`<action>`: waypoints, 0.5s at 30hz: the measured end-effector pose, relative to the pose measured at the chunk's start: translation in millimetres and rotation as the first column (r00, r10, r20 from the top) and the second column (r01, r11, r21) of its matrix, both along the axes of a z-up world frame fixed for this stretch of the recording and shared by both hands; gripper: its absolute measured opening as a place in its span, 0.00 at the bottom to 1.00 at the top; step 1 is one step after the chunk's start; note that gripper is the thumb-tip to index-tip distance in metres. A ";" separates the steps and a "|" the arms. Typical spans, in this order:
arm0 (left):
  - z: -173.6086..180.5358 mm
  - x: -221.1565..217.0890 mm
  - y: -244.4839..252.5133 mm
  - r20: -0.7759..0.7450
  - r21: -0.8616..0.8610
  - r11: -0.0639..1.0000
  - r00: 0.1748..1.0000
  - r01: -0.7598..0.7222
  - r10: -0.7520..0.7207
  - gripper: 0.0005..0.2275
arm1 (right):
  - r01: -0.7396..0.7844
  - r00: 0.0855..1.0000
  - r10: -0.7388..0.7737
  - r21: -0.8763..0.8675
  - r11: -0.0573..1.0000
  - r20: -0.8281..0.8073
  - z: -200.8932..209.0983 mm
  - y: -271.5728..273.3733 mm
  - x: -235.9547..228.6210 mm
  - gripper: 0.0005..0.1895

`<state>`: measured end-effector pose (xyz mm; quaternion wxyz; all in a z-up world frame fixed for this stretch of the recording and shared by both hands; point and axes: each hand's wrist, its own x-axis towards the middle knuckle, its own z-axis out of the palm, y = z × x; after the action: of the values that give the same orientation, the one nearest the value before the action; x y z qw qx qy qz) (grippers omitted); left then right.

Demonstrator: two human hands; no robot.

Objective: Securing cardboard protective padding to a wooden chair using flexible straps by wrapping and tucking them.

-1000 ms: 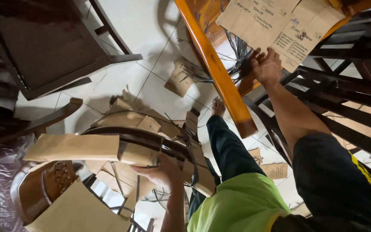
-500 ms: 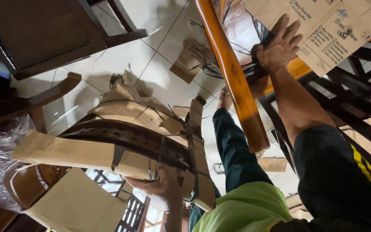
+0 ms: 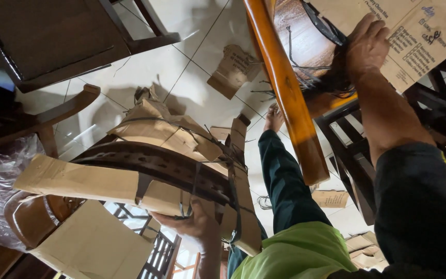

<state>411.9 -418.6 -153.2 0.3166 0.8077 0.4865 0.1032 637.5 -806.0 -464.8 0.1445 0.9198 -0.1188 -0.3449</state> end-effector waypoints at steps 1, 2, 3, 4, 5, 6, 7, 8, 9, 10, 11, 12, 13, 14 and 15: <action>0.4 -1.5 -0.3 -0.026 0.030 0.999 0.999 0.026 -0.025 0.47 | -0.092 0.992 0.096 -0.045 0.995 0.085 -7.6 -13.2 -5.1 0.52; 2.8 -1.2 -1.3 -0.029 0.029 0.999 0.999 0.025 -0.024 0.47 | -0.094 0.992 0.097 -0.045 0.995 0.082 -2.7 -20.2 -4.0 0.52; 4.1 1.0 -2.2 0.016 -0.028 1.000 1.000 0.010 -0.010 0.47 | -0.078 0.990 0.079 -0.010 0.997 0.115 3.8 -28.7 0.0 0.47; 7.2 2.8 -3.2 0.060 -0.085 0.996 0.998 -0.002 0.007 0.47 | -0.064 0.987 0.059 0.025 0.998 0.148 12.3 -37.3 3.6 0.43; 1.4 -4.1 -0.7 0.078 -0.091 0.996 0.997 0.002 0.005 0.47 | -0.062 0.985 0.058 0.018 0.998 0.165 15.9 -51.5 6.0 0.43; -2.9 -11.2 1.9 0.132 -0.067 0.994 0.988 0.089 -0.080 0.47 | -0.091 0.956 0.064 0.082 0.992 0.285 21.3 -65.5 7.9 0.37; -5.7 -19.6 4.9 0.182 -0.037 0.984 0.970 0.173 -0.163 0.46 | -0.130 0.915 0.063 0.142 0.981 0.400 27.9 -78.6 8.0 0.31; 2.1 -6.2 0.9 0.198 -0.039 0.984 0.966 0.175 -0.164 0.46 | -0.131 0.908 0.064 0.135 0.982 0.414 10.5 -107.0 8.0 0.31; 10.8 6.5 -2.0 0.076 -0.139 0.990 0.996 -0.037 0.048 0.48 | -0.133 0.832 0.030 0.147 0.980 0.554 -7.0 -134.5 7.3 0.20; 20.8 18.3 -4.6 -0.067 -0.211 0.944 0.967 -0.254 0.245 0.50 | -0.138 0.734 -0.006 0.157 0.978 0.679 -23.5 -161.7 6.5 0.10; 24.5 18.8 -6.2 -0.050 -0.214 0.945 0.969 -0.246 0.241 0.50 | -0.136 0.723 -0.010 0.156 0.978 0.691 -16.6 -165.0 17.2 0.10; 29.1 18.4 -6.7 -0.111 -0.098 0.975 0.976 -0.197 0.186 0.44 | -0.258 0.887 0.304 -0.175 0.950 0.347 -8.5 -167.3 26.9 0.09; 31.6 19.0 -7.9 -0.169 0.014 0.989 0.975 -0.144 0.145 0.41 | -0.458 0.883 0.455 -0.416 0.786 -0.114 0.5 -169.4 43.4 0.15; 28.9 14.8 -4.3 -0.145 0.011 0.989 0.979 -0.146 0.146 0.41 | -0.448 0.885 0.456 -0.427 0.785 -0.092 35.6 -154.3 43.9 0.15; 27.2 9.4 -1.1 -0.058 -0.001 0.996 0.995 -0.085 0.085 0.41 | -0.520 0.850 0.482 -0.489 0.700 -0.213 71.8 -139.2 42.8 0.29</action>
<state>421.3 -419.7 -126.1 0.2994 0.7884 0.5294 0.0922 680.3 -945.2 -393.0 0.4843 0.8283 0.0506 -0.2772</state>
